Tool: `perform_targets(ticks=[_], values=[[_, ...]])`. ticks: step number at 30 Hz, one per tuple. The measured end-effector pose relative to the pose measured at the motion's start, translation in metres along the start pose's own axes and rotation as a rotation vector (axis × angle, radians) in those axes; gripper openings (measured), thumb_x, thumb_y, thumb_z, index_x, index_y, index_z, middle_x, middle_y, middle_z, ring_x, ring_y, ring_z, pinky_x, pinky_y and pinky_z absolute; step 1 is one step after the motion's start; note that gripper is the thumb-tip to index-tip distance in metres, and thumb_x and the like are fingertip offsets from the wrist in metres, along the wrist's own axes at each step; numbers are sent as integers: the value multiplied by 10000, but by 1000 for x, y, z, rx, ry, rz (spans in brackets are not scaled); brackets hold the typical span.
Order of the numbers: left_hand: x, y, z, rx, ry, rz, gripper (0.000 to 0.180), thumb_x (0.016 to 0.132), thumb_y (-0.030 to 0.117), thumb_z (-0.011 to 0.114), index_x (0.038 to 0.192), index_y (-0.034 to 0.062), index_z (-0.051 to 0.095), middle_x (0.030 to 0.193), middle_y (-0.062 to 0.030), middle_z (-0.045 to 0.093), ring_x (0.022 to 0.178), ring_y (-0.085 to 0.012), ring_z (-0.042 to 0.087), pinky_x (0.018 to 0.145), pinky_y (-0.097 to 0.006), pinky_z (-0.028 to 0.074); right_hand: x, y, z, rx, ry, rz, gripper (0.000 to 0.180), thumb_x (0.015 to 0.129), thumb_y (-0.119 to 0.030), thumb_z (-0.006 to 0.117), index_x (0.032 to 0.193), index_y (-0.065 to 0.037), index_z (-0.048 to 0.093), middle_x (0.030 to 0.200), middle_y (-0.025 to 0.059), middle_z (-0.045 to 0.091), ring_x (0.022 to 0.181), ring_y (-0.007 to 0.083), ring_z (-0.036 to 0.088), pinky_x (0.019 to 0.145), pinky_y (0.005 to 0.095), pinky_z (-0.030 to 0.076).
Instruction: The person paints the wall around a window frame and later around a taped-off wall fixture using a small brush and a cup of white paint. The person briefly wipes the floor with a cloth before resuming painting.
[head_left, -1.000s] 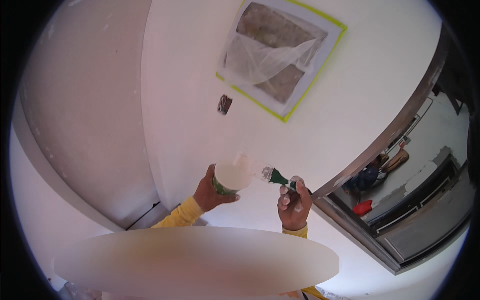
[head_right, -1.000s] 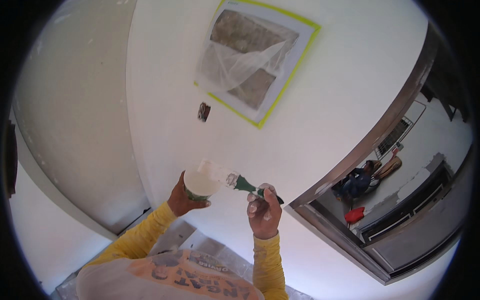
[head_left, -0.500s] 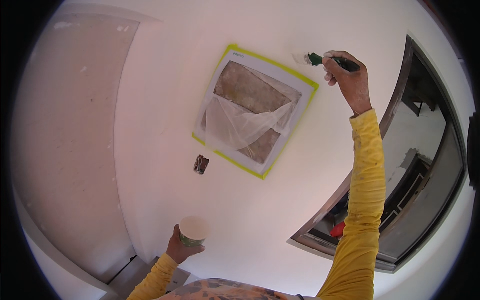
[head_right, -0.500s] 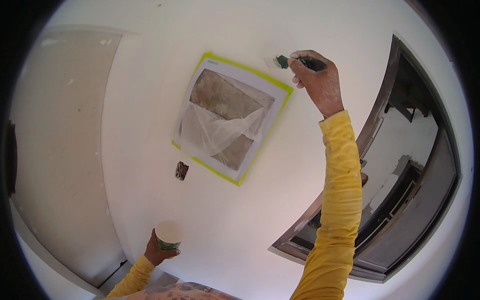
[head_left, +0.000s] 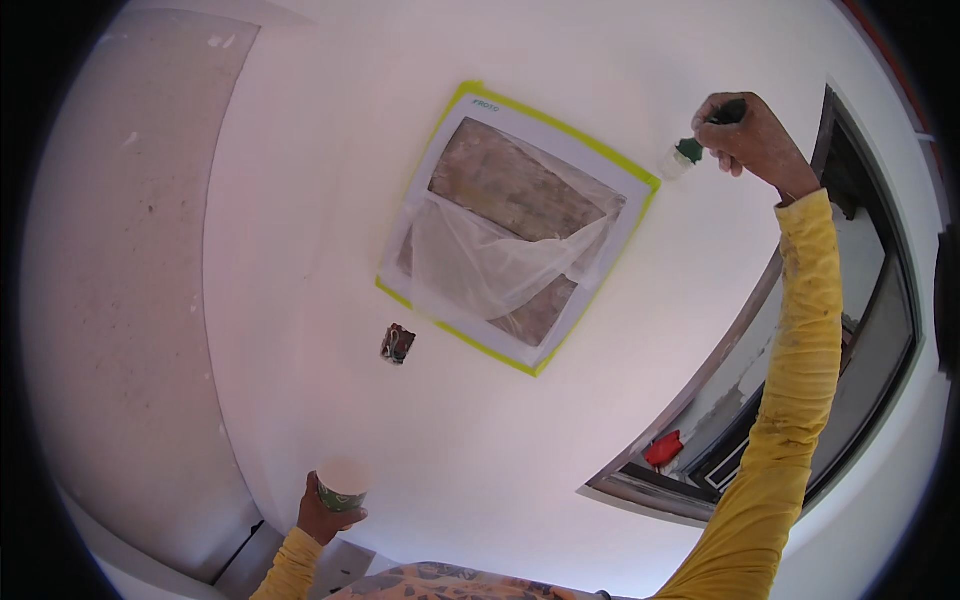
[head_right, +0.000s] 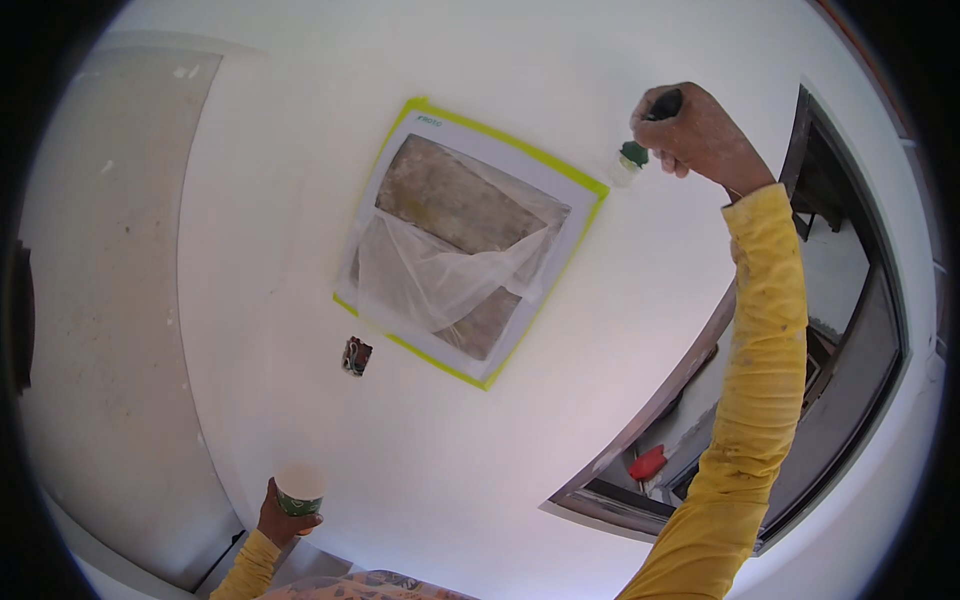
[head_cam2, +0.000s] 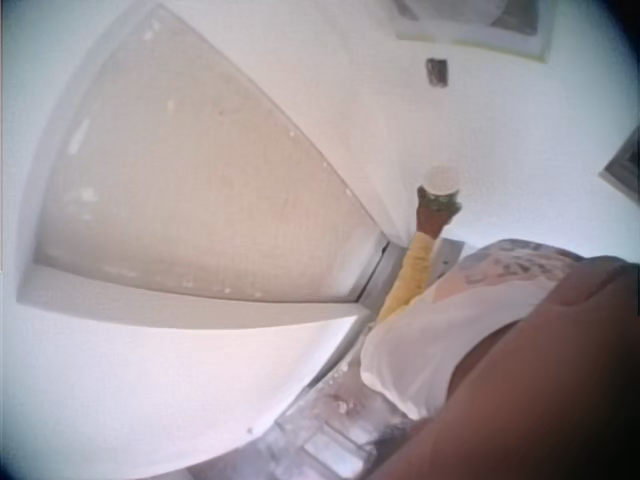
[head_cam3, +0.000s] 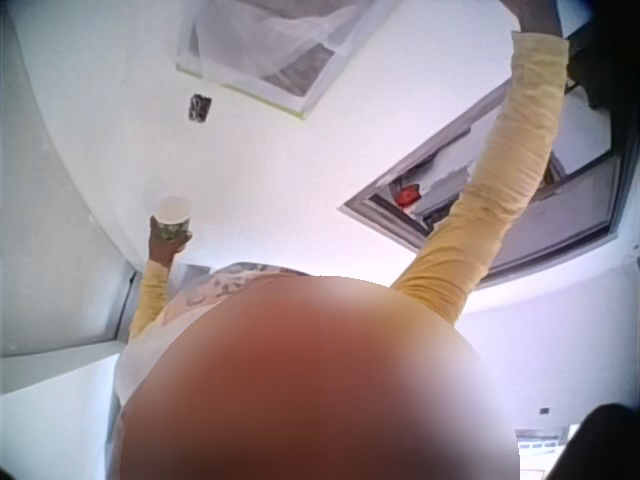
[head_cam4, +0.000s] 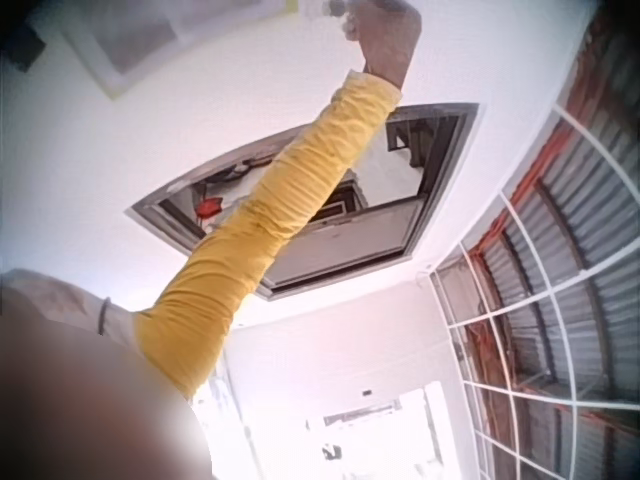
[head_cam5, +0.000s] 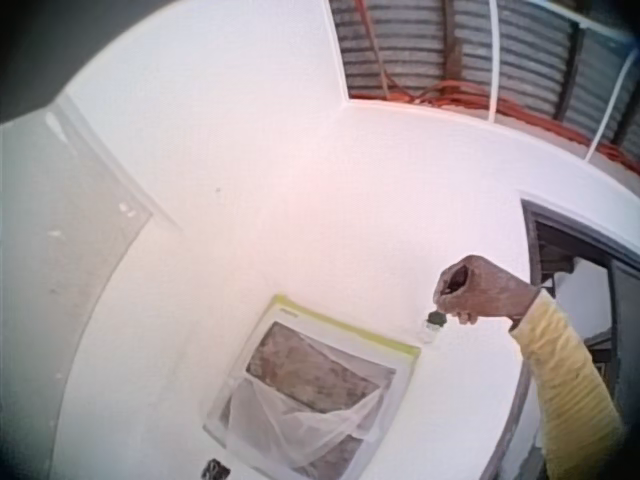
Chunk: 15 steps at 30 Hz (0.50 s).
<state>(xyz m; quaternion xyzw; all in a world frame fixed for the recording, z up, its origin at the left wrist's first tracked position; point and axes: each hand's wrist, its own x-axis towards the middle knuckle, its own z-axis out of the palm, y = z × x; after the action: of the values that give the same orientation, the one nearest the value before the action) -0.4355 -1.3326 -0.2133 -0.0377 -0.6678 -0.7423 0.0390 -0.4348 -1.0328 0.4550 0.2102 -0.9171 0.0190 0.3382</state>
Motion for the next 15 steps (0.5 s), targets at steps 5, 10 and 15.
perform_targets(ticks=[5,10,15], values=[[13,-8,-2,-29,34,33,913,582,311,944,1255,29,396,1105,-139,668,967,-234,682,825,-359,589,82,-36,64,69,-16,-106,112,841,-150,635,844,-38,627,660,27,569,537,110,537,500,272,485],[10,-11,3,20,65,36,947,573,317,951,1281,28,394,1131,-150,668,1019,-249,683,844,-369,590,144,-72,118,172,22,-235,151,848,-191,634,875,-43,652,699,50,616,589,122,597,581,280,539],[9,-15,4,-2,50,4,955,564,314,961,1278,23,398,1154,-154,666,1033,-257,683,854,-377,588,165,-74,137,439,103,-326,129,882,-141,664,894,-14,682,696,54,643,592,115,608,565,276,534]])
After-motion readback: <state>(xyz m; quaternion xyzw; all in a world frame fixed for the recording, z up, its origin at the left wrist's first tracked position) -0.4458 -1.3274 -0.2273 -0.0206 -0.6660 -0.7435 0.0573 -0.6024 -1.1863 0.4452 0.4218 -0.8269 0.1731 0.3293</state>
